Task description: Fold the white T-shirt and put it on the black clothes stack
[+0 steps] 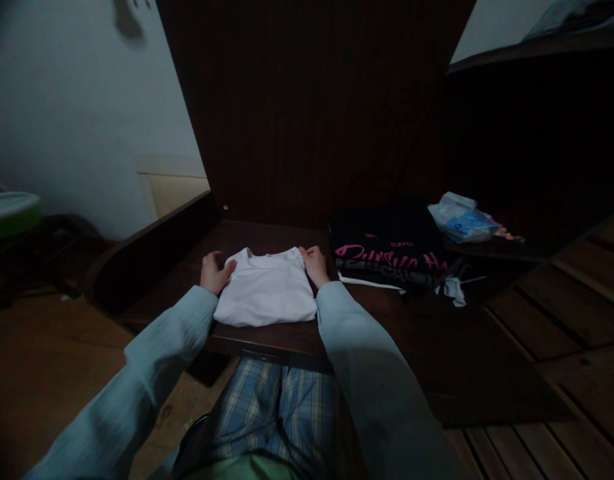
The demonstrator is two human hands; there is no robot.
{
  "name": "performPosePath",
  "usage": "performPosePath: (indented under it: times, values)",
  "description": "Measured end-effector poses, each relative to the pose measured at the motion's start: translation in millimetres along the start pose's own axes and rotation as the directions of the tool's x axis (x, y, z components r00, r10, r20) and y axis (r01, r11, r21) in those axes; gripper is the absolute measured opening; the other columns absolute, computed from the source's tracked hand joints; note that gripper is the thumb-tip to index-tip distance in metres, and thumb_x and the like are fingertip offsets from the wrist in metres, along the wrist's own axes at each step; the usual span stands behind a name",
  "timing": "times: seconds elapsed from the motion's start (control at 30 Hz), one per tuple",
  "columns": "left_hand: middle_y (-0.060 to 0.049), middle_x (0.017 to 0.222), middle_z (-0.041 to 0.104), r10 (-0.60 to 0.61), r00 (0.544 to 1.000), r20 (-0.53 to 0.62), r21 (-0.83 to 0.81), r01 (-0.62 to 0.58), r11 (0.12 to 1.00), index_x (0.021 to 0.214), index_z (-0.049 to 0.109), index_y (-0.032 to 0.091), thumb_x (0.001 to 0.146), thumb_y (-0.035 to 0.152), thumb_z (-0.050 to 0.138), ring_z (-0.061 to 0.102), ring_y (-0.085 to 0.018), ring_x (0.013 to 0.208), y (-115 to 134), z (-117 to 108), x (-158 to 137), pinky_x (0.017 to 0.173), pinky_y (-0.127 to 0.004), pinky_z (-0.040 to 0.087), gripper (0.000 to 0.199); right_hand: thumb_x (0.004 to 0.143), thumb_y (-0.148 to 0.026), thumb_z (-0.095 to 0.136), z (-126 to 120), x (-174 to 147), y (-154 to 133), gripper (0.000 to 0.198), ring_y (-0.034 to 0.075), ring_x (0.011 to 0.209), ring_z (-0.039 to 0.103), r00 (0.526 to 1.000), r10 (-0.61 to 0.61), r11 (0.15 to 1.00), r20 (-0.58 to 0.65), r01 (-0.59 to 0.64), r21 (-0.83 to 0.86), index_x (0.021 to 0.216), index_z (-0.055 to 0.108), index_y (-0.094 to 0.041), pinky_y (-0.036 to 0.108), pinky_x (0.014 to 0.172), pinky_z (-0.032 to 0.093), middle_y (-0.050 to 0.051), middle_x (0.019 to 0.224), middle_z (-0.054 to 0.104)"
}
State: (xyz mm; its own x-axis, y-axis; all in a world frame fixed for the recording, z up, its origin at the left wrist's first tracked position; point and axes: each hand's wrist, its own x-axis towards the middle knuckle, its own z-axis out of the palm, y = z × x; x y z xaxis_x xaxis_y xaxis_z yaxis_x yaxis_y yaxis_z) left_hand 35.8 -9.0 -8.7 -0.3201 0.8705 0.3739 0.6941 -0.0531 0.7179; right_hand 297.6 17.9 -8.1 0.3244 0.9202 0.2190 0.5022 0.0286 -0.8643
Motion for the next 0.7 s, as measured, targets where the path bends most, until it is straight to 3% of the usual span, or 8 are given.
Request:
performPosePath:
  times: [0.07, 0.13, 0.23, 0.37, 0.43, 0.5, 0.6, 0.7]
  values:
    - [-0.014, 0.103, 0.057, -0.092, 0.995, 0.046, 0.058, 0.089, 0.994, 0.106, 0.048, 0.012, 0.075, 0.035, 0.054, 0.056, -0.024, 0.099, 0, -8, -8, 0.084, -0.035, 0.044, 0.04, 0.07, -0.039, 0.057, -8, -13, 3, 0.022, 0.014, 0.057, 0.052, 0.999, 0.001, 0.999, 0.054, 0.002, -0.051, 0.067, 0.046, -0.02, 0.024, 0.057, 0.038, -0.002, 0.059, 0.053]
    - [-0.012, 0.095, 0.061, -0.139, 0.976, 0.167, 0.12, 0.12, 0.986, 0.112, 0.045, 0.012, 0.078, 0.042, 0.049, 0.06, -0.024, 0.09, 0, -15, -19, 0.078, -0.035, 0.046, 0.045, 0.067, -0.038, 0.062, -15, -27, 7, 0.023, 0.014, 0.059, 0.053, 0.988, -0.04, 0.994, 0.149, 0.055, -0.099, 0.073, 0.049, -0.02, 0.024, 0.057, 0.039, -0.003, 0.06, 0.054]
    - [-0.01, 0.094, 0.063, -0.065, 0.942, 0.329, 0.183, 0.004, 0.983, 0.12, 0.04, 0.015, 0.077, 0.042, 0.052, 0.062, -0.024, 0.087, 3, -22, -34, 0.074, -0.033, 0.047, 0.052, 0.065, -0.029, 0.064, -22, -42, 11, 0.022, 0.012, 0.059, 0.054, 0.954, -0.122, 0.988, 0.273, 0.143, -0.058, 0.08, 0.051, -0.019, 0.022, 0.056, 0.039, -0.004, 0.062, 0.055]
    - [-0.013, 0.106, 0.062, -0.024, 0.934, 0.356, 0.216, -0.057, 0.975, 0.128, 0.032, 0.014, 0.077, 0.041, 0.052, 0.061, -0.026, 0.096, 10, -29, -42, 0.077, -0.032, 0.046, 0.061, 0.07, -0.024, 0.058, -31, -45, 13, 0.021, 0.012, 0.061, 0.057, 0.979, -0.066, 0.994, 0.192, 0.08, -0.069, 0.088, 0.053, -0.017, 0.022, 0.06, 0.042, -0.003, 0.065, 0.059]
    - [-0.016, 0.108, 0.061, -0.065, 0.921, 0.383, 0.256, -0.039, 0.966, 0.132, 0.028, 0.013, 0.077, 0.049, 0.05, 0.06, -0.029, 0.097, 13, -35, -43, 0.078, -0.035, 0.046, 0.07, 0.072, -0.032, 0.058, -38, -45, 11, 0.02, 0.014, 0.064, 0.059, 0.987, 0.002, 0.982, 0.162, 0.029, -0.185, 0.085, 0.057, -0.017, 0.024, 0.061, 0.042, 0.0, 0.067, 0.062]
    - [-0.017, 0.106, 0.062, -0.099, 0.888, 0.45, 0.289, -0.04, 0.957, 0.135, 0.024, 0.013, 0.074, 0.057, 0.049, 0.06, -0.032, 0.097, 15, -40, -46, 0.079, -0.038, 0.046, 0.079, 0.073, -0.044, 0.057, -43, -46, 6, 0.027, 0.017, 0.069, 0.061, 0.971, 0.049, 0.942, 0.232, 0.032, -0.333, 0.074, 0.06, -0.017, 0.025, 0.061, 0.042, 0.003, 0.069, 0.064]
    - [-0.018, 0.111, 0.061, -0.069, 0.849, 0.524, 0.242, -0.071, 0.968, 0.137, 0.022, 0.013, 0.071, 0.055, 0.054, 0.058, -0.033, 0.102, 17, -39, -50, 0.085, -0.04, 0.044, 0.084, 0.072, -0.05, 0.057, -43, -52, -8, 0.033, 0.021, 0.076, 0.062, 0.922, 0.089, 0.855, 0.377, 0.124, -0.504, 0.066, 0.062, -0.018, 0.026, 0.061, 0.04, 0.007, 0.076, 0.067]
    - [-0.015, 0.124, 0.053, 0.03, 0.855, 0.517, 0.057, -0.07, 0.996, 0.137, 0.023, 0.016, 0.071, 0.044, 0.058, 0.052, -0.03, 0.112, 15, -29, -53, 0.093, -0.038, 0.041, 0.08, 0.073, -0.045, 0.059, -32, -57, -24, 0.029, 0.024, 0.084, 0.062, 0.906, 0.075, 0.795, 0.417, 0.198, -0.573, 0.077, 0.064, -0.017, 0.027, 0.065, 0.041, 0.01, 0.089, 0.067]
